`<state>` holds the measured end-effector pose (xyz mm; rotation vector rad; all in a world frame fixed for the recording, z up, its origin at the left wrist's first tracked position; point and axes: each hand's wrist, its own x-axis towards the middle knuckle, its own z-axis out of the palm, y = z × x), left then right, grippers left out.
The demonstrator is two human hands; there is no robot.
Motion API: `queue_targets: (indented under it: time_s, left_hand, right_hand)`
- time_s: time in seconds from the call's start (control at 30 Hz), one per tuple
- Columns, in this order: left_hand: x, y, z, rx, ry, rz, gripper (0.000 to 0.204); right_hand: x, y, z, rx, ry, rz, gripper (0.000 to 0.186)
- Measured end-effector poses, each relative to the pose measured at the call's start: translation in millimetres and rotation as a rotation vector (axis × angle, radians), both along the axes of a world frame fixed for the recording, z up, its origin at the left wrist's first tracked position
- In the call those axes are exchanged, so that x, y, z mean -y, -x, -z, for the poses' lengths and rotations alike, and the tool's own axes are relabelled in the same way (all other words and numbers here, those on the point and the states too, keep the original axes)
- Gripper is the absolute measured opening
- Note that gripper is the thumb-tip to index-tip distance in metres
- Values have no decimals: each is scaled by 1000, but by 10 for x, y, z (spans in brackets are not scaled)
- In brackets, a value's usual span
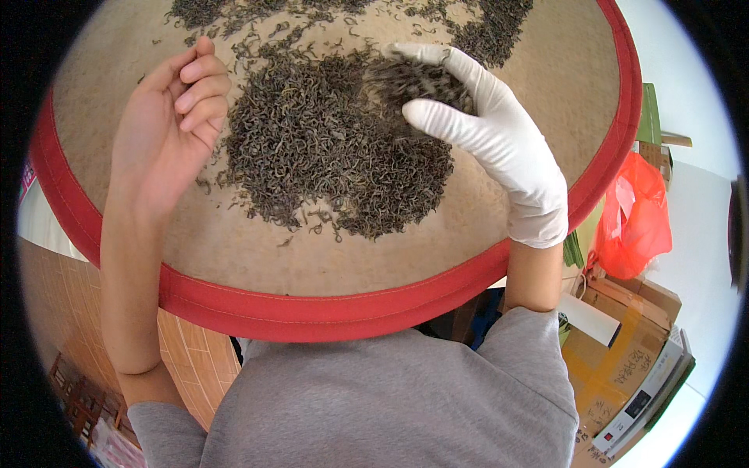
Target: The person sorts dried tea leaves by hand on a large flat tray, picking out stems and debris, then transfers the sorted leaves into a green bag and weighs it on a digital scale.
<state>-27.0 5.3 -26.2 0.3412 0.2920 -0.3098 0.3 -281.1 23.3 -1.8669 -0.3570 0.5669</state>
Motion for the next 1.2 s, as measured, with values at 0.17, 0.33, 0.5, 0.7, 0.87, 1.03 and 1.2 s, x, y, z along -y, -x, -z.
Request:
queue_targets:
  time_s: [0.17, 0.33, 0.5, 0.7, 0.87, 1.03, 1.2]
  left_hand:
    - [1, 8, 0, -1, -22, -17, 14]
    - [-2, -4, 13, -14, -32, -17, 17]
    - [2, -16, 47, -13, -54, -18, 13]
    - [6, -8, 5, -23, -40, -14, 13]
    - [19, 14, -24, -36, -42, -34, 12]
    - [48, 0, -71, -53, -39, -8, 20]
    - [13, 33, 6, 25, -36, 28, 13]
  right_hand:
    - [131, -16, 60, 696, 385, -42, 35]
    - [64, 19, 63, 576, 285, -117, 15]
    - [-124, 121, 398, 884, 512, -303, 23]
    - [-44, 10, 455, 889, 526, -134, 19]
    - [-132, 30, 412, 940, 504, 14, 13]
    - [76, -204, 526, 828, 503, -22, 42]
    - [-178, -220, 588, 577, 60, -370, 41]
